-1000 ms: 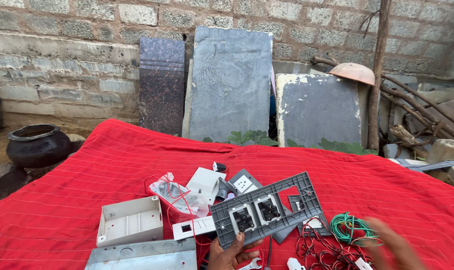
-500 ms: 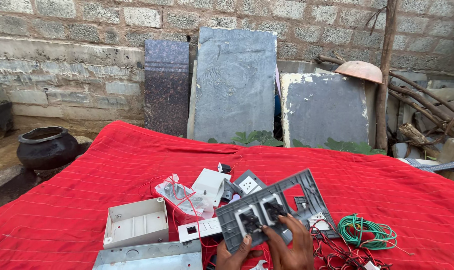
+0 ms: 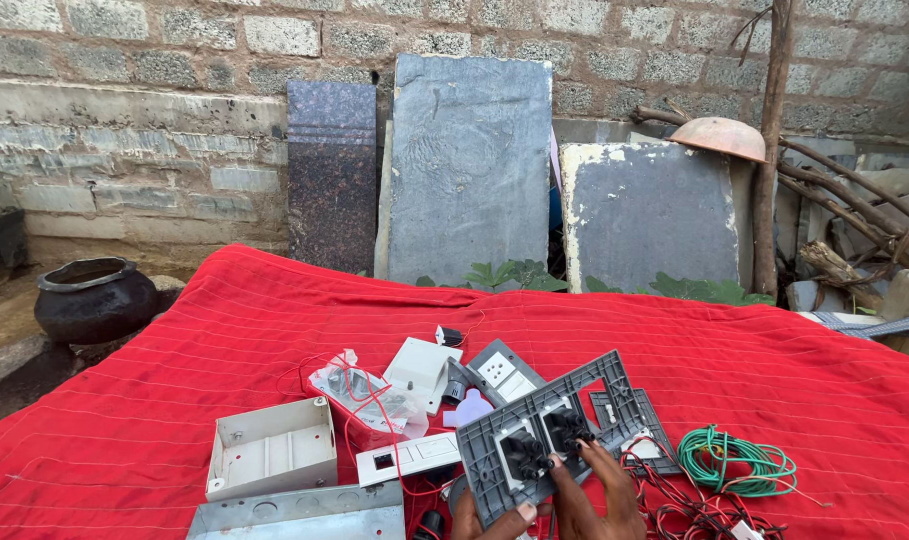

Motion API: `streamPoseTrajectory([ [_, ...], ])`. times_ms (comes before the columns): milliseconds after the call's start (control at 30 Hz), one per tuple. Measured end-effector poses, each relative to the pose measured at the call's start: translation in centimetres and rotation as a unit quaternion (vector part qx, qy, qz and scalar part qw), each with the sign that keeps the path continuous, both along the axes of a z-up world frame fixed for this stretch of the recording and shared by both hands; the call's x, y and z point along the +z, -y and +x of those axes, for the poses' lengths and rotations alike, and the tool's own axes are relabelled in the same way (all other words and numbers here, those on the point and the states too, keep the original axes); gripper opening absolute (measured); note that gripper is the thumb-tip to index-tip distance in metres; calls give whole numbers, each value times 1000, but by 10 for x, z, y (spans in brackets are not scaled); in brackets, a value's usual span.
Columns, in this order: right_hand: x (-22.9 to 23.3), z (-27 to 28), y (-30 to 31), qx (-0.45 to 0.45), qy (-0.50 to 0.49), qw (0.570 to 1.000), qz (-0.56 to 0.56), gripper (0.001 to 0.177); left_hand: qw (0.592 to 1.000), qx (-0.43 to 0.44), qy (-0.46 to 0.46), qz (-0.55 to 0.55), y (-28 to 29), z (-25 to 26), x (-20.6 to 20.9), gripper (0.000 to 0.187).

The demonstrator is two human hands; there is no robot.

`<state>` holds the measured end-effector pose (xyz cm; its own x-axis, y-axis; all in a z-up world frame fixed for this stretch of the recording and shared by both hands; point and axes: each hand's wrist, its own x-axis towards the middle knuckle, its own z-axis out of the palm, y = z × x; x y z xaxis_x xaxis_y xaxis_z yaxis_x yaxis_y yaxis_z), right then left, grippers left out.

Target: The person assembles an electrical switchboard by fitting individual switches and sockets into a gray modular faceplate and using a screwdriver to secure them.

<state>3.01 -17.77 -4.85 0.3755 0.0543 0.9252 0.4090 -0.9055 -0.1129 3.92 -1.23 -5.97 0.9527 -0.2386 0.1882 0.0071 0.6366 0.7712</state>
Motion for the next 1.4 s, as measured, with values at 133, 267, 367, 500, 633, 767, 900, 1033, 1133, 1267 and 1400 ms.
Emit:
streamPoseTrajectory([
  [133, 2, 4, 8, 20, 49, 998, -26, 48, 1000, -12, 3, -1, -5, 0, 5, 75],
  [267, 8, -5, 0, -8, 42, 999, -33, 48, 1000, -22, 17, 4, -20, 1, 8, 67],
  [367, 17, -6, -8, -10, 67, 997, -32, 46, 1000, 1, -14, -4, -20, 3, 5, 66],
  [500, 23, -8, -29, -42, 89, 995, -5, 43, 998, 15, 9, -52, -17, 11, -7, 58],
  [633, 46, -10, -34, -30, 101, 994, -22, 52, 999, 9, 4, -35, -21, 6, -2, 51],
  [767, 73, -3, -33, -21, 65, 997, -44, 63, 1000, -16, 4, -22, -36, 11, 35, 52],
  [900, 94, 23, -39, 28, 33, 999, -3, 69, 970, -94, 68, -214, -60, 33, 78, 70],
  [1033, 86, 56, -40, 147, 5, 959, 241, 40, 988, -75, 43, -126, -66, 70, 90, 74],
  [1133, 74, 88, -25, 427, -66, 627, 648, 24, 1000, -10, -16, 18, -41, 83, 70, 67],
  [1267, 55, 84, -12, 513, -129, 469, 707, 33, 1000, -26, -7, 13, -21, 61, 43, 62],
  [1400, 27, 69, -7, 481, -250, 467, 698, 37, 997, 11, -14, -71, -25, 50, 37, 53],
])
